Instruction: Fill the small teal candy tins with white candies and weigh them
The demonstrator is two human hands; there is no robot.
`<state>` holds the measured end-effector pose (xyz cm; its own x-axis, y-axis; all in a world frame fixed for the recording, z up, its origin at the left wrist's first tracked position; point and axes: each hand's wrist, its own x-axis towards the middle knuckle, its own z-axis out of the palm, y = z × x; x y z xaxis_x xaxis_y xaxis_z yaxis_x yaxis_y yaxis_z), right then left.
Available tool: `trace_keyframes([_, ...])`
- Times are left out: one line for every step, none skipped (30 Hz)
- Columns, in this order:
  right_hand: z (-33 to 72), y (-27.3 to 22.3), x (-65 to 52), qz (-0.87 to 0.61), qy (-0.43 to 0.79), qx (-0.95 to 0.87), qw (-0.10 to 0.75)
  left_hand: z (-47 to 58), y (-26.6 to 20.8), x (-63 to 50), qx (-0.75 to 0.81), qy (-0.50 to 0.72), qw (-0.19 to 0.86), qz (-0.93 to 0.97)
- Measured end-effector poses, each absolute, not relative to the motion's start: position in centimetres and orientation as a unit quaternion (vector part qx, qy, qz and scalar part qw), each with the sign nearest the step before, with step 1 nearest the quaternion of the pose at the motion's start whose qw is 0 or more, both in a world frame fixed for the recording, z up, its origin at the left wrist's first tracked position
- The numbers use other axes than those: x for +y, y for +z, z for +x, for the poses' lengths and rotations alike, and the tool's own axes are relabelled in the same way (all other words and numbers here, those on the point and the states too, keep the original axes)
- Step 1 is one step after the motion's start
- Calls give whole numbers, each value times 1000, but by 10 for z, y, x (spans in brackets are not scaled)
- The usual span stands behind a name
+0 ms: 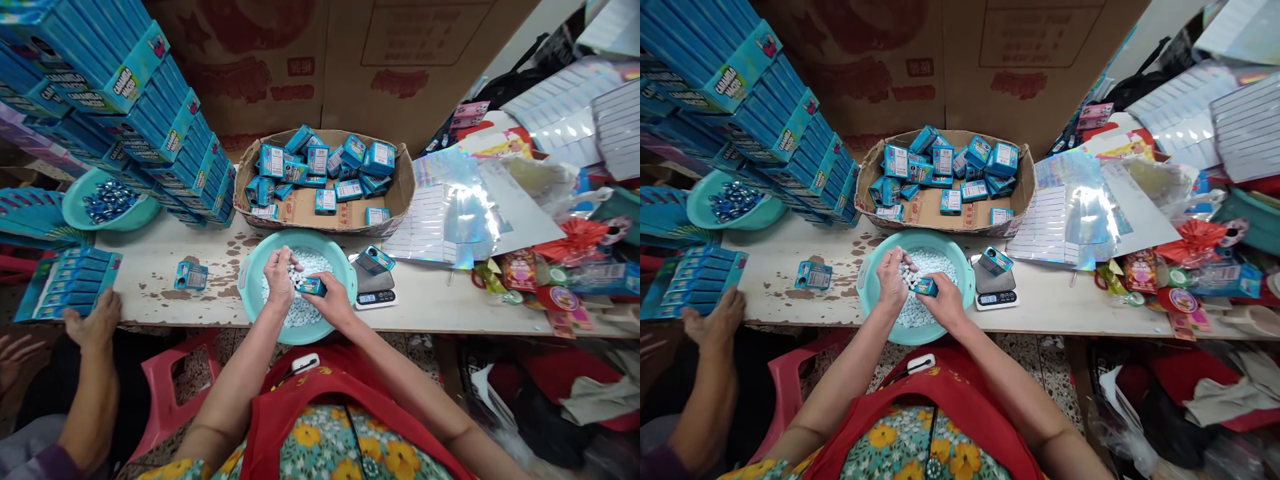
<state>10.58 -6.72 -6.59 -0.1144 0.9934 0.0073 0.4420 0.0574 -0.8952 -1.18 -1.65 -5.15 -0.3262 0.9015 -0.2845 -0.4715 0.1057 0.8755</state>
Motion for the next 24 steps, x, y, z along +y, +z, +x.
trace_keyframes([106,-66,-67,-566,393,-633,353,-11,-52,-17,509,631,545,214])
trace_keyframes([106,-66,-66,-568,395,-629,354,-10,-52,-17,509,625,549,221])
trace_keyframes([107,-65,-66,-570,397,-627,354,-10,-52,-18,511,620,550,228])
trace_keyframes([107,-65,-66,-571,398,-624,355,-9,-52,-19,515,618,546,235])
trace_keyframes([107,-65,-66,-573,399,-621,356,-9,-51,-19,519,618,540,240])
trace_keyframes([107,-64,-66,-575,400,-617,358,-9,-50,-19,521,618,536,242])
trace_keyframes([107,-63,-66,-577,400,-614,361,-8,-49,-19,521,620,534,243])
trace_keyframes([107,-63,-65,-576,401,-612,364,-8,-49,-19,518,621,535,244])
trace_keyframes([107,-62,-65,-575,401,-611,367,-8,-48,-19,512,620,541,248])
trace_keyframes([107,-62,-65,-574,401,-611,370,-7,-48,-19,506,619,545,252])
trace_keyframes([107,-62,-65,-574,402,-611,369,-6,-47,-19,505,617,547,256])
trace_keyframes([106,-61,-65,-574,402,-611,367,-6,-47,-19,506,615,547,258])
trace_keyframes([105,-61,-65,-577,403,-610,363,-5,-46,-19,510,610,548,260])
trace_keyframes([104,-59,-65,-583,406,-607,357,-5,-45,-19,515,601,552,264])
trace_keyframes([103,-57,-66,-589,409,-601,353,-5,-44,-19,521,589,555,271])
trace_keyframes([102,-55,-65,-595,414,-595,347,-5,-43,-19,529,578,556,278])
trace_keyframes([100,-53,-64,-601,421,-584,346,-5,-43,-18,535,565,557,291])
trace_keyframes([99,-51,-62,-604,422,-578,351,-5,-43,-17,544,563,549,293])
trace_keyframes([99,-49,-59,-608,413,-577,355,-4,-44,-14,548,569,541,288])
trace_keyframes([99,-47,-55,-612,404,-578,359,-3,-44,-12,542,570,546,290])
trace_keyframes([99,-46,-52,-616,401,-574,362,-2,-44,-9,531,566,559,291])
trace_keyframes([99,-44,-50,-621,398,-568,366,0,-43,-8,520,564,572,291])
trace_keyframes([98,-44,-48,-625,396,-561,372,1,-40,-7,509,561,585,290])
trace_keyframes([98,-45,-47,-628,395,-554,378,2,-38,-7,503,560,593,285])
